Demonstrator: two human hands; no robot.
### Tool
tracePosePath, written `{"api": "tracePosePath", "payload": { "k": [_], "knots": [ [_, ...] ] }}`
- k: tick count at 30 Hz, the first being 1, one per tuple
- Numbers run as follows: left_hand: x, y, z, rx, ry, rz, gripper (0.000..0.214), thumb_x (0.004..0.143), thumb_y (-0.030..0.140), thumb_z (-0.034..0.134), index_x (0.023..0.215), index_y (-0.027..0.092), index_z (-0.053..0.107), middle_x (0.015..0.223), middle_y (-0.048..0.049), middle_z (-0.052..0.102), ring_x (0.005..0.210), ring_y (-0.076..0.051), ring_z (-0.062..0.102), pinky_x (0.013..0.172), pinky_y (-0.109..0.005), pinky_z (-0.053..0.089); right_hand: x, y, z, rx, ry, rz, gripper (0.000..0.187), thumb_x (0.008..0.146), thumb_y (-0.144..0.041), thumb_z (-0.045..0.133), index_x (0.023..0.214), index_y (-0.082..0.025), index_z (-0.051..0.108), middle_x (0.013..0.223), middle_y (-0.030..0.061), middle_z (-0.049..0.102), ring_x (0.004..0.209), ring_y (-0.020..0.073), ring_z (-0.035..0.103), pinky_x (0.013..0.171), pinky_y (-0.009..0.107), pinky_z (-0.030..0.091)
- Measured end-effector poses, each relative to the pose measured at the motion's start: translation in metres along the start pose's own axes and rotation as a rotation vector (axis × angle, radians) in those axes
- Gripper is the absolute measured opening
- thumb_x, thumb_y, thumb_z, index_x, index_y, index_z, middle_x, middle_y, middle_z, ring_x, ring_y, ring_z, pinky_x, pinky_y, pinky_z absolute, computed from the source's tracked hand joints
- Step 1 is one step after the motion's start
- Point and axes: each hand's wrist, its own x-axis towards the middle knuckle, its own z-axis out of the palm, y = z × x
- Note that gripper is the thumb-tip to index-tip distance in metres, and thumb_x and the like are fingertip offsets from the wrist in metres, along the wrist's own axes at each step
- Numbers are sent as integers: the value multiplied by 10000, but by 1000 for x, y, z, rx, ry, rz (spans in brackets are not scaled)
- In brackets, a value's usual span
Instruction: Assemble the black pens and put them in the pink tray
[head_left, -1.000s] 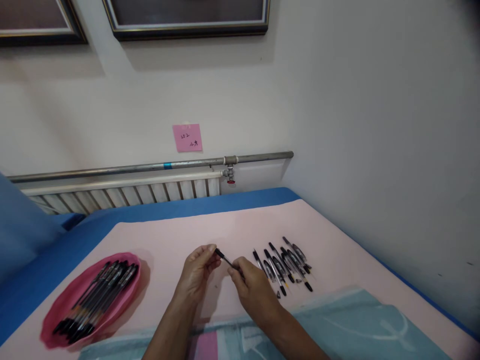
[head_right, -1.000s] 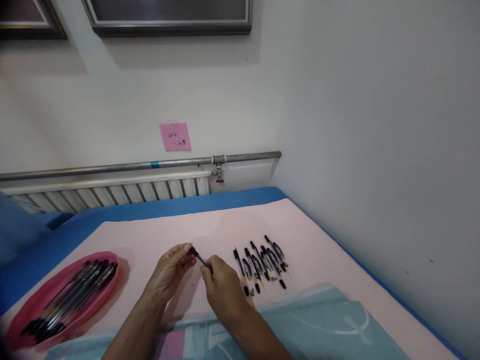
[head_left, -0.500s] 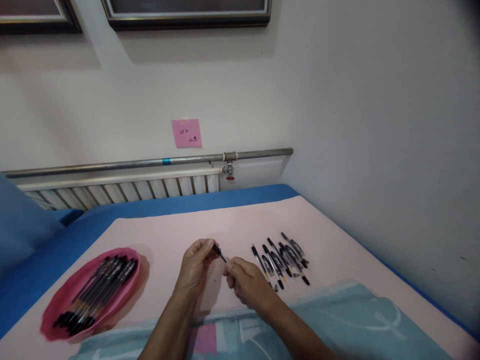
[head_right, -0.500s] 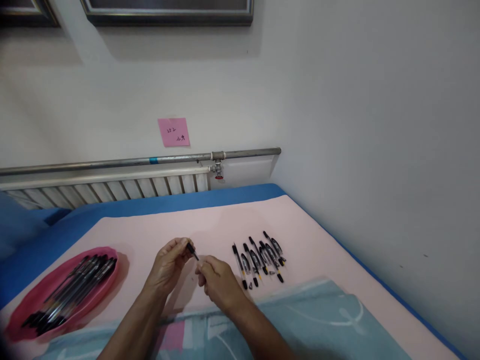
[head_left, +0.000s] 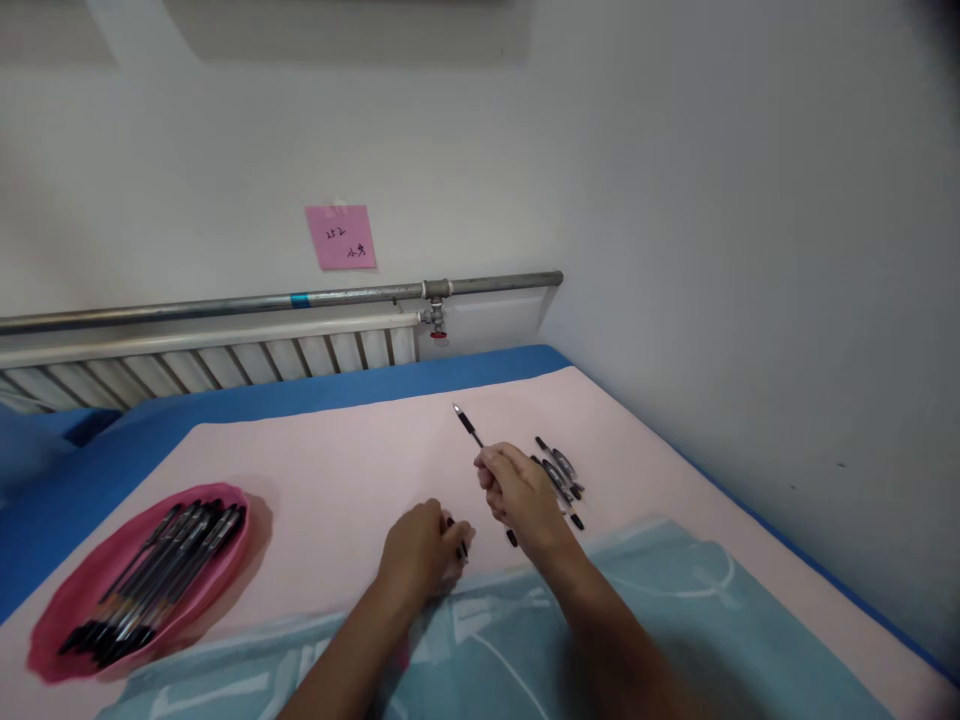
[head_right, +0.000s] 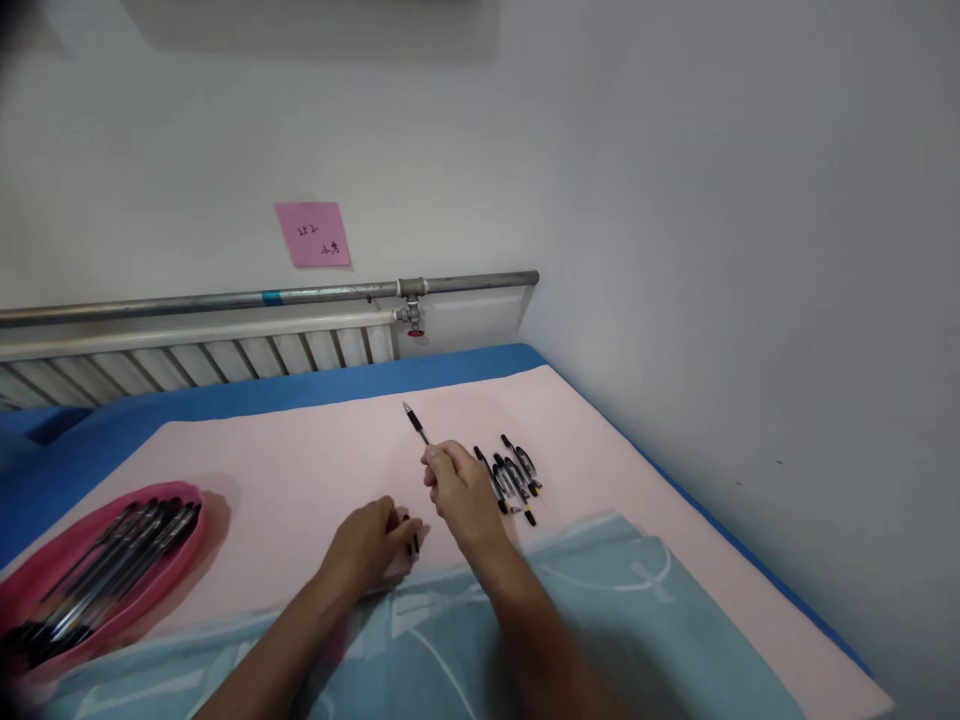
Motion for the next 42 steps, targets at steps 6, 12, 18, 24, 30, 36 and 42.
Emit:
{"api": "tracePosePath", "payload": {
  "k": [6,12,18,24,30,36,42],
  "knots": [
    [-3,1,7,83,17,-9,268,509,63,683,391,198,484,401,29,408,424,-117,372,514,-248,208,-4,2,6,-249,-6,-93,209,839,-318,405,723,-186,517,595,-41,486,447,67,403,421,179,303],
    [19,8,-33,-580,-134,-284,155,629,252,652,554,147,566,492,-13,558,442,-116,494,484,-230,369,-8,1,13,-412,-79,-170,221,837,-298,403,700,-181,531,561,-37,487,518,95,459,496,194,334],
    [34,12,-69,-1155,-5,-479,76,753,159,532,705,117,573,634,-55,642,568,-125,606,588,-252,494,-14,9,26,-504,-224,-211,214,845,-286,405,759,-179,567,536,-49,465,521,96,453,506,197,309],
    [36,8,-72,-1267,-6,-452,122,793,143,486,711,114,572,646,-61,650,587,-127,622,598,-250,508,-15,14,29,-569,-271,-223,227,859,-310,396,774,-186,566,538,-51,457,520,100,445,502,204,289],
    [35,7,-73,-1249,-22,-442,115,791,151,489,731,114,580,638,-57,650,589,-131,626,597,-253,509,-16,13,29,-596,-249,-223,219,852,-306,403,782,-180,568,545,-46,454,525,104,437,503,205,286],
    [33,8,-72,-1173,-49,-408,81,767,147,514,767,108,586,680,-67,662,596,-132,625,596,-254,511,-16,12,29,-605,-244,-233,210,855,-283,396,788,-183,569,565,-38,493,534,105,456,511,202,292],
    [27,11,-63,-1027,-41,-290,126,714,188,590,812,109,599,742,-76,666,601,-130,614,589,-258,508,-17,19,32,-653,-213,-244,210,861,-279,386,802,-185,564,610,-21,559,545,111,489,501,205,285]
  ]
}}
